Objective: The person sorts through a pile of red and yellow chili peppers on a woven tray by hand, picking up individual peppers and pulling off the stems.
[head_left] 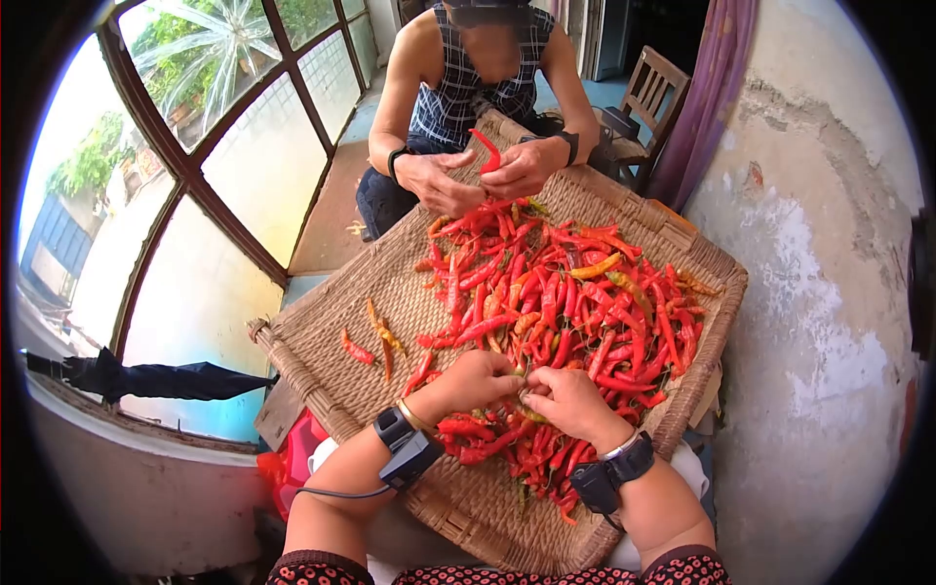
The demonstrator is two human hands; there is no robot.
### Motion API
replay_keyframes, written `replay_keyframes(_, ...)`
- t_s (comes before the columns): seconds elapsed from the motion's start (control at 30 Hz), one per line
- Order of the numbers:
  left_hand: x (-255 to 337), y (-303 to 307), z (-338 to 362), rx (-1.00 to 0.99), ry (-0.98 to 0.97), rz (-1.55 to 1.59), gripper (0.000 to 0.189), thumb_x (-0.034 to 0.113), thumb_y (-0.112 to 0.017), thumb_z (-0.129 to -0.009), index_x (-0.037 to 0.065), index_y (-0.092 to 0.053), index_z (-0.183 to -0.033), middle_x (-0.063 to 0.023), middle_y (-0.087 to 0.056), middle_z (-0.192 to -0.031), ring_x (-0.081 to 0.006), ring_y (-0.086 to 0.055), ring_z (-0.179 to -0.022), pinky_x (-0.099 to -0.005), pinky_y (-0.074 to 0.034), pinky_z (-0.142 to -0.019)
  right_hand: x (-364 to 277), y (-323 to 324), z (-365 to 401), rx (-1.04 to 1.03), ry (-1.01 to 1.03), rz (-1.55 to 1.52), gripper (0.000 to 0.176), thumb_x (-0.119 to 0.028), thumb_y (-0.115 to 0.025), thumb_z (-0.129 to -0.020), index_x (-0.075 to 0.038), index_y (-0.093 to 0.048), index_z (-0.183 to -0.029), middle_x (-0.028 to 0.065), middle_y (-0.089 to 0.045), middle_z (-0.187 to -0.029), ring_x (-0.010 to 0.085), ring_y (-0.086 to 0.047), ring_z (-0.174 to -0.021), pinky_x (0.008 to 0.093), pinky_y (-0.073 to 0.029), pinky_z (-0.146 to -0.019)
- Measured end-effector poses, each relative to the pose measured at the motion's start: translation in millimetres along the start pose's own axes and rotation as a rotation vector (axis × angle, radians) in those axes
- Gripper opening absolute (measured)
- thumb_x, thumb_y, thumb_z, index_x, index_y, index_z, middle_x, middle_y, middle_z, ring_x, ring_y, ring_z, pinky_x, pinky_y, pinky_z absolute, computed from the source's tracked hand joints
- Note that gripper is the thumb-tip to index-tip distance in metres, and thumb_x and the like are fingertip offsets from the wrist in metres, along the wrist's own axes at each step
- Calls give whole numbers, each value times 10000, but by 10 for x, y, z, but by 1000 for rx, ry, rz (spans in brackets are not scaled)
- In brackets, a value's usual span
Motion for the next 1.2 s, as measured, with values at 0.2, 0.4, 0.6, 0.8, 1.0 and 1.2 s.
replay_keyframes(0.2, -118, 494, 11, 343, 98, 609, 191, 202, -536, -849, 31, -579, -776, -2, -587, -662, -52, -538, -516, -177, -425, -483, -44, 194, 78, 190, 168, 456, 235, -207, -627, -728, -47, -559, -886, 144, -547, -821, 327, -567, -769, 411, -459, -656)
replay_keyframes(0.4, -305, 654, -35, 571, 40, 851, 445, 228, -454, -891, -20, -339, -1243, -60, -581, -863, -108, -572, -619, -209, -465, -534, 143, 172, 45, 119, 91, 572, 369, -212, -658, -704, -65, -464, -982, 173, -486, -919, 373, -546, -801, 450, -450, -670)
replay_keyframes(0.6, -125, 172, -34, 210, -49, 480, 334, 144, -527, -857, -18, -465, -1142, -37, -590, -857, -69, -535, -686, -212, -444, -605, 132, 159, 8, 99, -4, 726, 278, -161, -647, -687, -69, -522, -919, 155, -513, -872, 344, -569, -772, 436, -458, -653)
replay_keyframes(0.8, 159, -101, 84, 58, -240, -75, 281, 173, -556, -819, 10, -552, -1047, -141, -616, -816, -197, -599, -715, -292, -469, -664, 177, 5, 14, 66, 96, 906, 82, -109, -536, -723, -73, -607, -703, 148, -549, -778, 303, -591, -662, 410, -469, -591)
replay_keyframes(1.0, 150, -93, 91, 51, -196, -146, 265, 149, -563, -796, 27, -569, -1031, -143, -621, -813, -208, -605, -713, -300, -470, -650, 140, 87, 4, 103, 189, 764, 90, -105, -532, -731, -58, -604, -704, 123, -572, -726, 283, -592, -691, 393, -463, -600)
replay_keyframes(1.2, 291, -68, 127, 139, -521, -70, 280, 127, -634, -764, 16, -560, -1011, -75, -576, -728, -130, -548, -668, -273, -450, -609, -19, 217, 10, 67, 14, -579, 105, -76, -545, -818, 1, -591, -872, 52, -585, -691, 98, -541, -577, 230, -451, -566)
Point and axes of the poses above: each hand's wrist, its own z-axis away from the middle knuckle, its own y-axis out of the back of the hand, x = y × z, the point moved 6 cm from there along -z, towards the middle knuckle
